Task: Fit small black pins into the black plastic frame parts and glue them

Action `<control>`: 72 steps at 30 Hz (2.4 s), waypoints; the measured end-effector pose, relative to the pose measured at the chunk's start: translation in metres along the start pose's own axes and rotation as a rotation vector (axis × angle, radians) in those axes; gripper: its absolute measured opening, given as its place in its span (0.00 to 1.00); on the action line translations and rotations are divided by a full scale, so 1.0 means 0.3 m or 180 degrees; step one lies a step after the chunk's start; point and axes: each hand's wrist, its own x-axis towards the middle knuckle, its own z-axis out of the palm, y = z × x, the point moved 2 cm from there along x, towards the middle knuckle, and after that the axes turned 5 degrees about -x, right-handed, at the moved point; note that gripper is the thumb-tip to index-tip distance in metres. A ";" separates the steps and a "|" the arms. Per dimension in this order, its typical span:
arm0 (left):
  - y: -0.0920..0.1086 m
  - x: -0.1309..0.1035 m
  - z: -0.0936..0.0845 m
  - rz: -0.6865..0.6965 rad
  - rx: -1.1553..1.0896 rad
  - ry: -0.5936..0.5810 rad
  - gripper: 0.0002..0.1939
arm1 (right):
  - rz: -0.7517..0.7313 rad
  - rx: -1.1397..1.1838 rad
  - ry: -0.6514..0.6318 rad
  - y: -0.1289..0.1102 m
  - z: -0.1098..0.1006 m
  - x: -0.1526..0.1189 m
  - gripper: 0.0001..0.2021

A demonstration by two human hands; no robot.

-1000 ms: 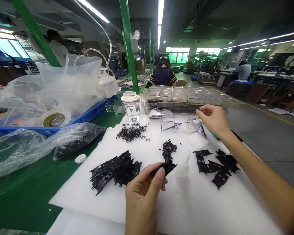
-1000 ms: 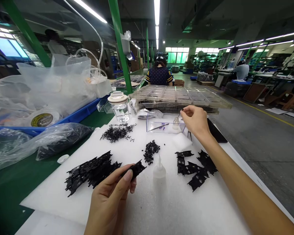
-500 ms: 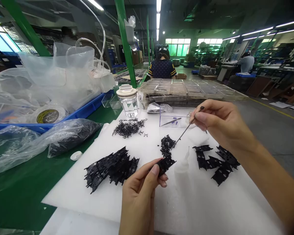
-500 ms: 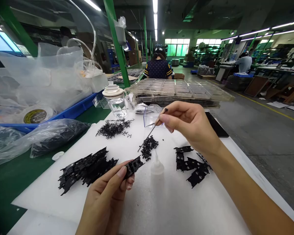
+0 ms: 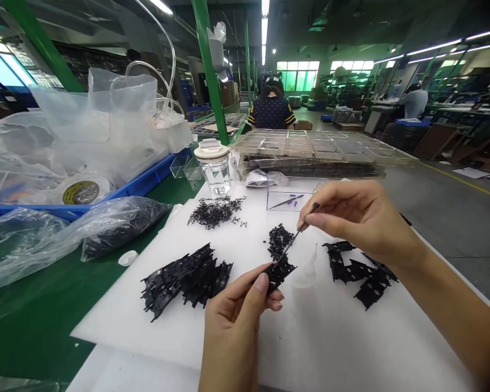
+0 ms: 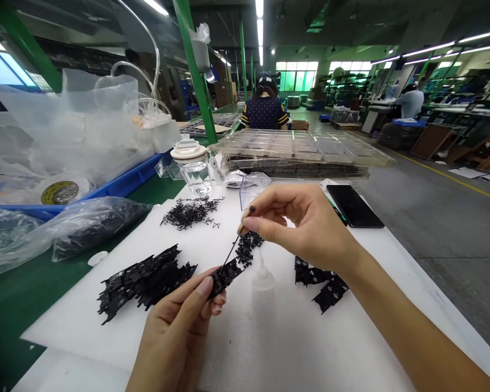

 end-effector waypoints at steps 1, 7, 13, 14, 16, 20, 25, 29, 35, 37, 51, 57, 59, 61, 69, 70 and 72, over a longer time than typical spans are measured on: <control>0.000 0.002 0.000 0.0002 -0.0001 0.0025 0.13 | -0.0017 0.0014 0.0027 -0.002 -0.001 -0.001 0.01; 0.000 0.001 -0.001 0.0020 -0.0022 0.0060 0.14 | 0.0041 0.0131 0.0052 -0.006 -0.005 -0.006 0.01; -0.003 0.003 -0.004 0.0022 0.0042 -0.0021 0.15 | 0.0044 -0.0051 -0.0187 -0.004 -0.003 -0.004 0.02; -0.003 0.003 -0.003 0.0028 0.0041 -0.0028 0.14 | 0.0050 -0.0028 -0.0146 -0.004 -0.004 -0.004 0.02; -0.003 0.003 -0.002 0.0018 0.0037 -0.0012 0.14 | 0.0063 0.0077 -0.0031 -0.004 -0.005 -0.004 0.01; 0.000 -0.001 0.002 -0.0012 0.0044 0.0037 0.15 | 0.0086 0.0143 0.0006 -0.005 -0.003 -0.006 0.01; 0.003 -0.001 0.000 0.0012 0.0064 0.0038 0.16 | 0.0160 0.0084 -0.0092 0.000 0.007 -0.007 0.02; 0.001 0.001 -0.002 -0.0001 0.0070 0.0046 0.16 | 0.0075 0.0233 0.0417 0.015 -0.015 0.004 0.02; 0.000 0.005 0.000 0.0027 0.0103 -0.0005 0.17 | 0.0012 -0.0010 0.1816 0.099 -0.101 0.026 0.01; 0.000 0.005 -0.004 0.0035 0.0094 -0.0022 0.16 | 0.0097 -0.0276 0.2160 0.142 -0.128 0.029 0.02; 0.002 -0.002 0.001 0.0030 -0.0318 -0.0099 0.14 | -0.0010 -0.1449 0.3010 0.259 -0.213 0.023 0.03; 0.010 -0.005 -0.003 0.0366 -0.0341 -0.0031 0.11 | 0.0044 -0.1590 0.3022 0.298 -0.231 0.023 0.04; 0.011 -0.012 0.004 0.0743 -0.0129 -0.0116 0.09 | 0.0087 -0.1623 0.2984 0.307 -0.227 0.027 0.05; 0.007 -0.023 0.012 0.1125 0.0082 0.0028 0.09 | 0.0130 -0.1662 0.2935 0.317 -0.218 0.033 0.07; 0.000 -0.050 0.034 0.1922 0.0318 0.0639 0.15 | 0.0397 -0.1905 0.2621 0.343 -0.197 0.045 0.10; 0.000 -0.048 0.031 0.1929 0.0368 0.0604 0.15 | 0.0407 -0.1914 0.2596 0.338 -0.201 0.043 0.10; -0.001 -0.042 0.026 0.1966 0.0413 0.0508 0.15 | 0.0391 -0.1922 0.2624 0.315 -0.211 0.039 0.11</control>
